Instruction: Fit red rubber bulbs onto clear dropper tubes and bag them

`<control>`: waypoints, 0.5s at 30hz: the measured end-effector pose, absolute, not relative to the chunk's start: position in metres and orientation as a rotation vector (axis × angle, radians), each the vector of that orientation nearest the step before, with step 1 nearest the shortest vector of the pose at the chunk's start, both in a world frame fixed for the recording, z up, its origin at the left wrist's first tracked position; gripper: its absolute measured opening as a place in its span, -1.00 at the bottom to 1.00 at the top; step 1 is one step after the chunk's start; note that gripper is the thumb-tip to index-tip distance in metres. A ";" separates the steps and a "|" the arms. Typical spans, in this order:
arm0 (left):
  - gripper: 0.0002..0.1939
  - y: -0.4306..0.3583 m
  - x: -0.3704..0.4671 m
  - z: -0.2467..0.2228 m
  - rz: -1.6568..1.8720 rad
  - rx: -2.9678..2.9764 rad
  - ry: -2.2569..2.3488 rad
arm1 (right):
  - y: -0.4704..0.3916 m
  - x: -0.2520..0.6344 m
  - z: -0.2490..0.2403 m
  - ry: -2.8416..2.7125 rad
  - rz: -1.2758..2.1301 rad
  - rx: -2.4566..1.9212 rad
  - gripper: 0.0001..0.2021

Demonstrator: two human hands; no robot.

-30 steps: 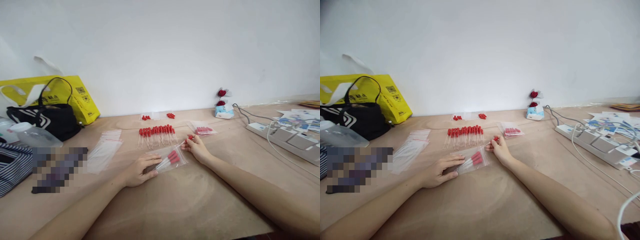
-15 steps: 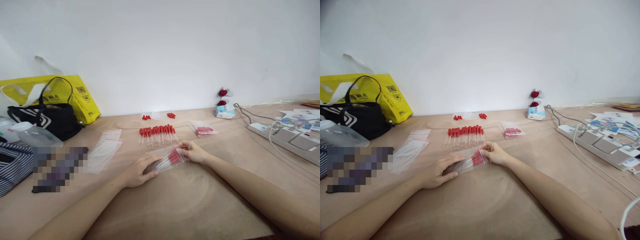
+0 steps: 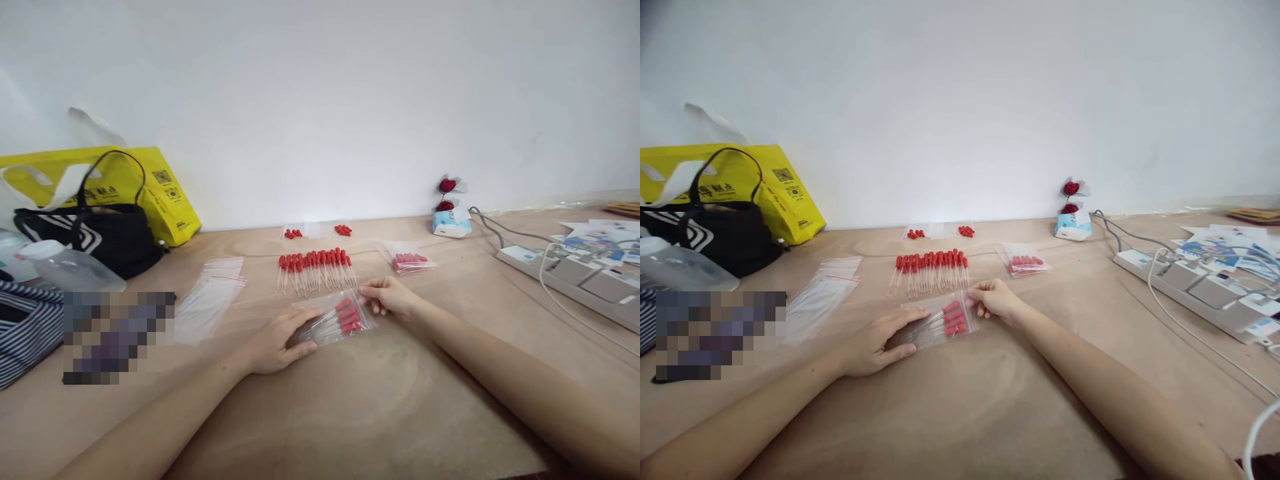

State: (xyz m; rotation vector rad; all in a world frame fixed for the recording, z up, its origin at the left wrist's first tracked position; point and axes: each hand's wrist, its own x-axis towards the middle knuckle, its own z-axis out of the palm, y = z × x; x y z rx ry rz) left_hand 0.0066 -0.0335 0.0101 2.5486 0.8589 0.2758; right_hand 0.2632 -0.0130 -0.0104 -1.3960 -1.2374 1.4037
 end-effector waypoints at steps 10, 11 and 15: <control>-0.54 -0.032 0.008 0.010 0.288 2.557 0.831 | 0.056 0.259 -0.011 -1.245 1.033 -1.682 -0.88; -0.54 -0.032 0.008 0.010 0.297 2.554 0.825 | 0.061 0.255 -0.011 -1.255 1.034 -1.696 -0.86; -0.54 -0.032 0.007 0.010 0.325 2.551 0.805 | 0.072 0.248 -0.012 -1.325 1.080 -1.653 -0.81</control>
